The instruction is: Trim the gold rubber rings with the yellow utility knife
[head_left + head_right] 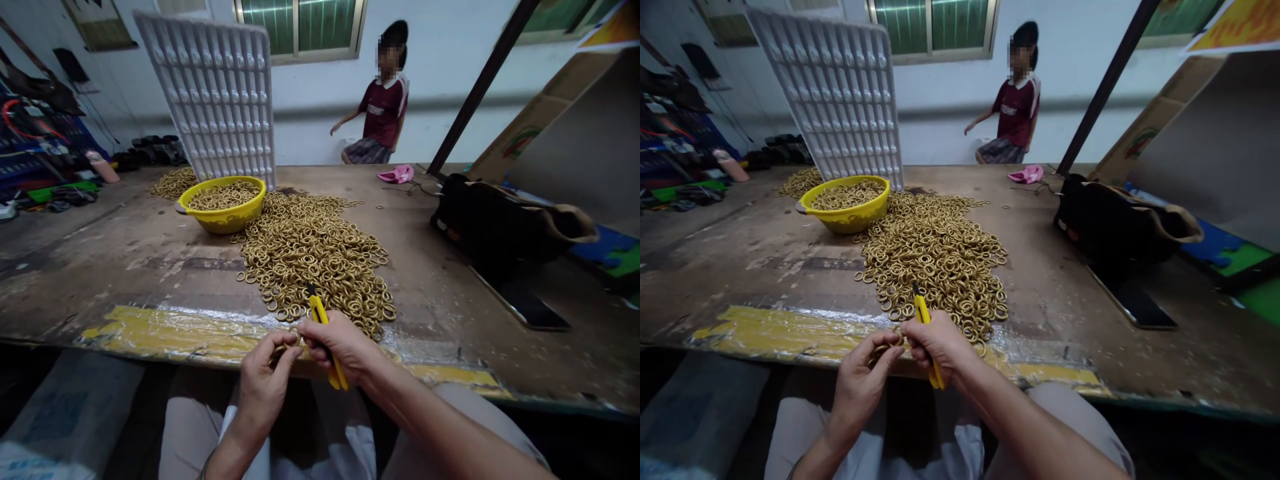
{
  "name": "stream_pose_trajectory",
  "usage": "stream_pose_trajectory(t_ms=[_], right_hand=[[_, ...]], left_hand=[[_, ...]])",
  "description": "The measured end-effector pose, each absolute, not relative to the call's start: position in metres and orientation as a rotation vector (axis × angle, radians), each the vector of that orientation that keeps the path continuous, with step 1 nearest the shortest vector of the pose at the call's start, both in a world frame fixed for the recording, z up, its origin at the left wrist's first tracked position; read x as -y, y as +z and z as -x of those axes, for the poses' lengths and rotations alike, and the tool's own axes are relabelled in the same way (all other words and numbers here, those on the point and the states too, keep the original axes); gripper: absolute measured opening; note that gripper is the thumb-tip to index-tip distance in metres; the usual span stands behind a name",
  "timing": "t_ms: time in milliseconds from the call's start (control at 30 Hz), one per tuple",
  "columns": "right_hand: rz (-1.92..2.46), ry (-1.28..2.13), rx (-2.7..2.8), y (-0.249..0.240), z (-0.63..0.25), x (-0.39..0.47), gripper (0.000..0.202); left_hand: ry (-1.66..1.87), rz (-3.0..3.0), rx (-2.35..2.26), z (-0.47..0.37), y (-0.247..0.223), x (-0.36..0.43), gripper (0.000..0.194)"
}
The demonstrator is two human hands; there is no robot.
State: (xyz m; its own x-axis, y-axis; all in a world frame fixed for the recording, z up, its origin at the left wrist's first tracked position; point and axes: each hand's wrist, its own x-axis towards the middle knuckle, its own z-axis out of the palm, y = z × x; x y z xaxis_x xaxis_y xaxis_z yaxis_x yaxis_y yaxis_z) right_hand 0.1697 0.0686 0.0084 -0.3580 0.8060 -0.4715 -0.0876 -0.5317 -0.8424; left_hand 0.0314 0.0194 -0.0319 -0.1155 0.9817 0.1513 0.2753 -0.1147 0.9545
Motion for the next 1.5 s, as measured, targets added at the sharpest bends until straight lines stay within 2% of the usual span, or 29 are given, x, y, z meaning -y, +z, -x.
stream_pose_trajectory(t_ms=[133, 233, 333, 367, 433, 733, 1033, 1300, 1400, 1500], right_hand=[[1.341, 1.758, 1.329, 0.009, -0.174, -0.067, 0.023], [1.423, 1.217, 1.838, 0.011, -0.182, -0.064, 0.025], [1.485, 0.668, 2.218, 0.012, -0.187, -0.058, 0.01], [1.505, 0.567, 2.301, 0.012, -0.188, -0.055, 0.006], [1.521, 0.451, 2.426, 0.01, -0.187, -0.052, 0.009], [1.552, 0.404, 2.594, 0.01, -0.181, -0.051, 0.016], [1.52, 0.231, 2.649, 0.012, -0.181, -0.056, 0.017], [1.7, 0.094, 2.624, 0.012, -0.173, -0.082, 0.023], [1.834, 0.034, 2.557, 0.01, -0.179, -0.096, 0.021], [1.724, 0.052, 2.613, 0.009, -0.177, -0.1, 0.016]], left_hand=[[1.186, -1.271, -1.39, -0.031, -0.03, -0.023, 0.013], [1.125, -1.019, -1.302, -0.027, -0.029, -0.025, 0.02], [1.128, -0.88, -1.217, -0.022, -0.028, -0.025, 0.024], [1.134, -0.868, -1.196, -0.02, -0.027, -0.025, 0.024], [1.139, -0.866, -1.167, -0.017, -0.028, -0.024, 0.024], [1.106, -0.953, -1.25, -0.012, -0.031, -0.027, 0.034], [1.027, -1.146, -1.277, -0.012, -0.019, -0.021, 0.023], [1.113, -1.166, -1.229, 0.002, -0.018, -0.011, 0.018], [1.075, -1.119, -1.157, 0.009, -0.019, 0.004, 0.02], [1.085, -0.958, -1.01, 0.013, -0.022, 0.011, 0.029]])
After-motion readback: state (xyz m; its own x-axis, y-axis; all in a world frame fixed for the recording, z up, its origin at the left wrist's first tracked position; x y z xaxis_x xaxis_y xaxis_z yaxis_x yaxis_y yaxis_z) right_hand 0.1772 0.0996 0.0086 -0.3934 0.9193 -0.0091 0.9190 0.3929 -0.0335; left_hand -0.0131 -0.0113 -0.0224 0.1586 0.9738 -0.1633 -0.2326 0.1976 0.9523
